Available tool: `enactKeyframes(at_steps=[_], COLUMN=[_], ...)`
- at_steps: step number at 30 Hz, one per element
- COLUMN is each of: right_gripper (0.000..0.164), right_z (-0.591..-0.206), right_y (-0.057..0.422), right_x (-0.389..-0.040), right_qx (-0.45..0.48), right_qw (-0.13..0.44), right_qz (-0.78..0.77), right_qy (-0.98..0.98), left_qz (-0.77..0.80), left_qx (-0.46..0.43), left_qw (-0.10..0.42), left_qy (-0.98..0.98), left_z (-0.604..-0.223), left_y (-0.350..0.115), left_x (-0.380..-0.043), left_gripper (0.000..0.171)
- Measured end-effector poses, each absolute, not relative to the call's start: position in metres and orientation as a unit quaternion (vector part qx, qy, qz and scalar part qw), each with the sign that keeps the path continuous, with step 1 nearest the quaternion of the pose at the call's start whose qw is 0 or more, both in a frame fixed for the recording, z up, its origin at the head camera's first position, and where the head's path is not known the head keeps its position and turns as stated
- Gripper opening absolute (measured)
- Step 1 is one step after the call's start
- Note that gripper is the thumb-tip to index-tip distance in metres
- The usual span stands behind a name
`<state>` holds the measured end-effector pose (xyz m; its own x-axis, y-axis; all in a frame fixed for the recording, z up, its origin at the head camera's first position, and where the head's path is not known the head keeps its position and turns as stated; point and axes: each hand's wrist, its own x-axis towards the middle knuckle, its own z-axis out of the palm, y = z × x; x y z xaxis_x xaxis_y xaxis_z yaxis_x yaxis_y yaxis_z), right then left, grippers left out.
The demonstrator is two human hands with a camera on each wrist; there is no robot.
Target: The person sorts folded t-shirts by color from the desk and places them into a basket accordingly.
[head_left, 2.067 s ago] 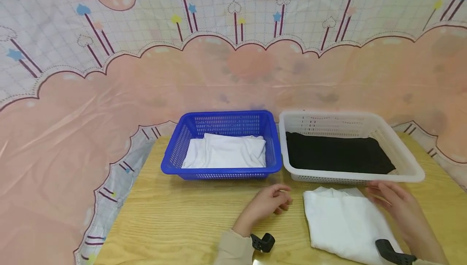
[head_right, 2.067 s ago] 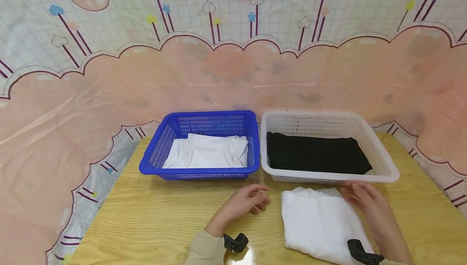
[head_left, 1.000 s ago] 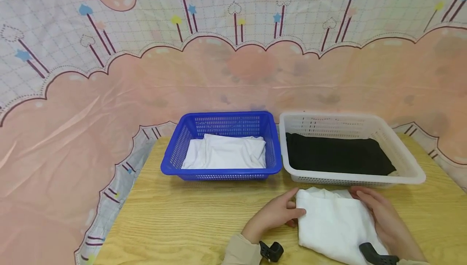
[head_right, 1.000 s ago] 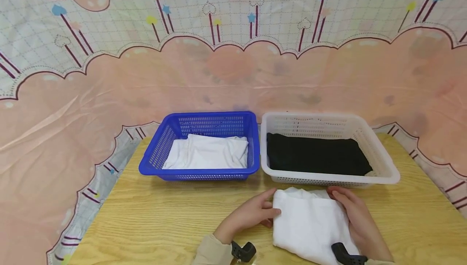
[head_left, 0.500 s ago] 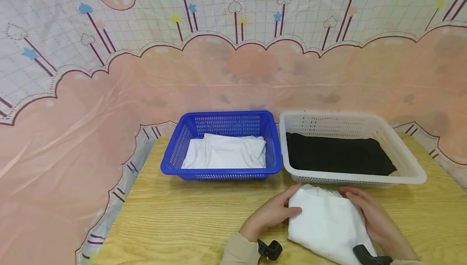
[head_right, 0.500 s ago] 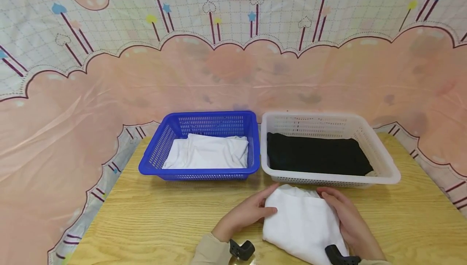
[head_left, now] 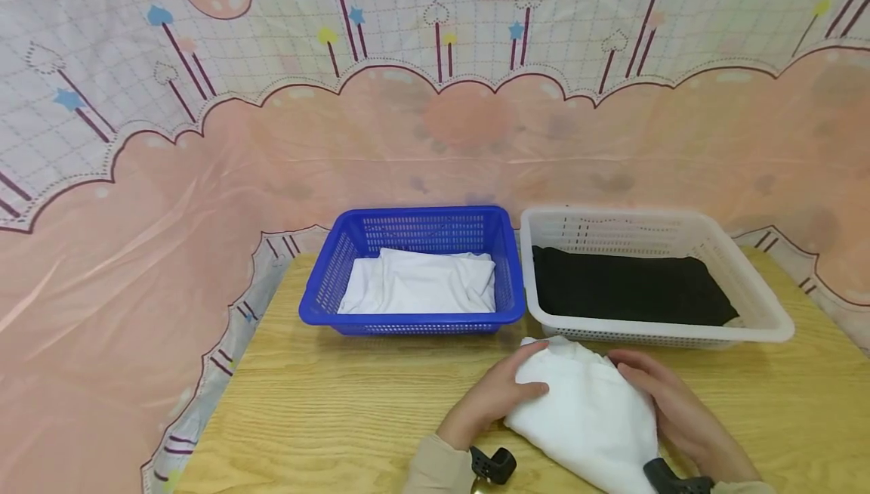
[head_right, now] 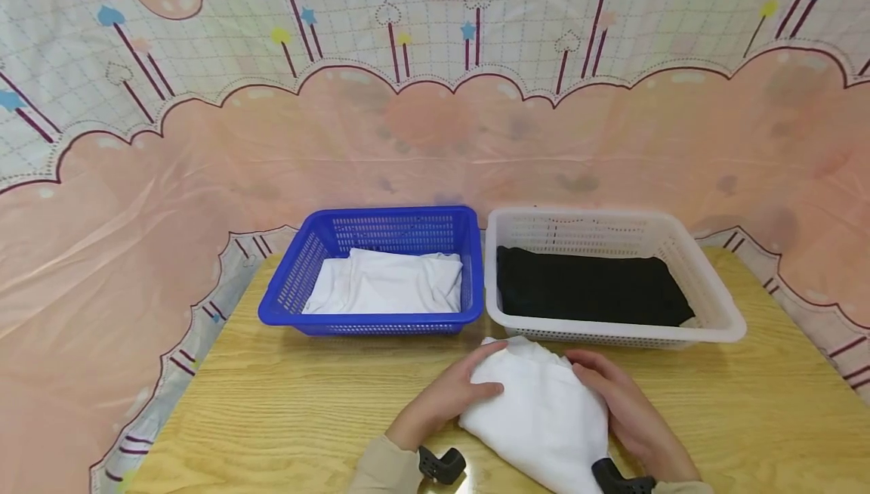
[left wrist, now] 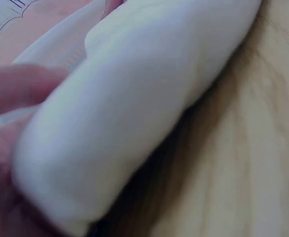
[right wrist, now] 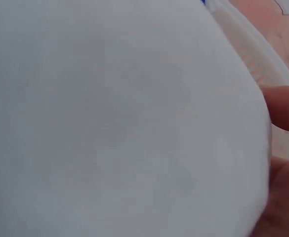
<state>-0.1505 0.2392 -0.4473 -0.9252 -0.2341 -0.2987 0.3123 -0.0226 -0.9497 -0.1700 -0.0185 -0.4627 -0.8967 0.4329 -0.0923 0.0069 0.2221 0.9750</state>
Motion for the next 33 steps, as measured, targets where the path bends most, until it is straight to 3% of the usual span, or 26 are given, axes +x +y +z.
enactKeyframes(at_steps=[11,18,22,33], right_gripper=[0.052,0.064,0.061,0.066], right_z=[-0.445,-0.443,-0.444,-0.451], right_y=[0.239,0.241,0.243,0.233], right_x=[-0.151,-0.151,-0.150,-0.146], right_qx=[-0.019,-0.026,-0.062,-0.060], right_qw=[0.267,0.295,0.313,0.316], right_qz=[-0.681,-0.642,-0.663,-0.628], right_qy=[0.682,0.707,0.677,0.709], left_qz=[0.632,0.656,0.679,0.689], left_qx=[0.121,0.114,0.107,0.110], left_qw=[0.134,0.131,0.132,0.139], left_qy=[0.753,0.735,0.714,0.703], left_z=[-0.466,-0.469,-0.470,-0.472], left_y=[-0.024,-0.026,-0.028,-0.032], left_x=[-0.170,-0.171,-0.173,-0.174], left_gripper=[0.050,0.048,0.048,0.047])
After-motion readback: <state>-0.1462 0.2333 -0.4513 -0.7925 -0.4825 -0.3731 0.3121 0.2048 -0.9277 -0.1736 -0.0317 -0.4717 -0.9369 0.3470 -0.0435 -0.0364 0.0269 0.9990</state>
